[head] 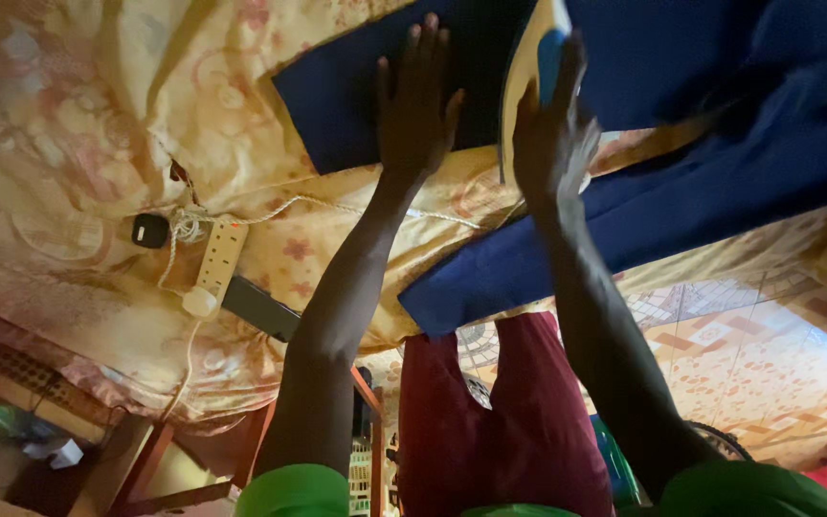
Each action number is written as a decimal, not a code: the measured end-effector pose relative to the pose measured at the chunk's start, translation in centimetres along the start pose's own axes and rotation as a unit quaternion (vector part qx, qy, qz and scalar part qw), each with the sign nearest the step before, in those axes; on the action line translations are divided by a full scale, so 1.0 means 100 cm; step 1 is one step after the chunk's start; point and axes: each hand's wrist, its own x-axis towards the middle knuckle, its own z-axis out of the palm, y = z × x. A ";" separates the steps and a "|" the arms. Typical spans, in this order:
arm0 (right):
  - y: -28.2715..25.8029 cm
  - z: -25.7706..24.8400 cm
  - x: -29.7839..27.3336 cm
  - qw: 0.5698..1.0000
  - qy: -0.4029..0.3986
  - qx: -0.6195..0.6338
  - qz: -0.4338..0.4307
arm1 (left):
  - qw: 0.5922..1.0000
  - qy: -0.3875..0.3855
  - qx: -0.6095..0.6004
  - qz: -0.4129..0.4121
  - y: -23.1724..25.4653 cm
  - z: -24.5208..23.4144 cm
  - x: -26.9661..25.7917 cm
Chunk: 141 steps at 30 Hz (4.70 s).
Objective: The person irons dark blue pants on a bed, moving an iron across different sections of the fabric and then folding the pants by hand.
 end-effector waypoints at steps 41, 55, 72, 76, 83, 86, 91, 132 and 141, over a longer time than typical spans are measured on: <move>0.104 -0.029 0.044 0.996 -0.030 0.082 -0.027 | 0.999 -0.029 0.013 0.029 0.061 0.005 0.033; 0.132 -0.042 0.064 0.998 -0.015 0.065 0.002 | 0.997 0.058 -0.036 0.034 0.071 0.006 0.033; 0.116 -0.060 0.047 0.993 0.008 0.061 0.105 | 0.992 -0.018 0.012 0.126 0.123 0.013 0.085; 0.132 -0.050 0.027 0.995 0.076 0.028 0.063 | 0.981 0.087 -0.001 0.176 0.121 0.014 0.082; 0.165 -0.046 0.063 0.974 0.050 0.092 0.201 | 0.991 -0.011 0.074 0.112 0.129 0.007 0.077; 0.138 -0.055 0.047 0.991 0.070 0.012 0.116 | 0.993 0.012 0.062 0.103 0.138 0.009 0.075; 0.145 -0.060 0.046 0.989 0.047 0.011 0.139 | 0.991 0.000 -0.005 0.134 0.147 0.019 0.076; 0.158 -0.056 0.082 0.974 0.059 0.097 0.196 | 0.954 0.243 -0.081 0.154 0.173 0.077 0.221; 0.132 -0.043 0.101 0.979 0.068 0.112 0.154 | 0.953 -0.030 -0.259 0.151 0.143 0.078 0.296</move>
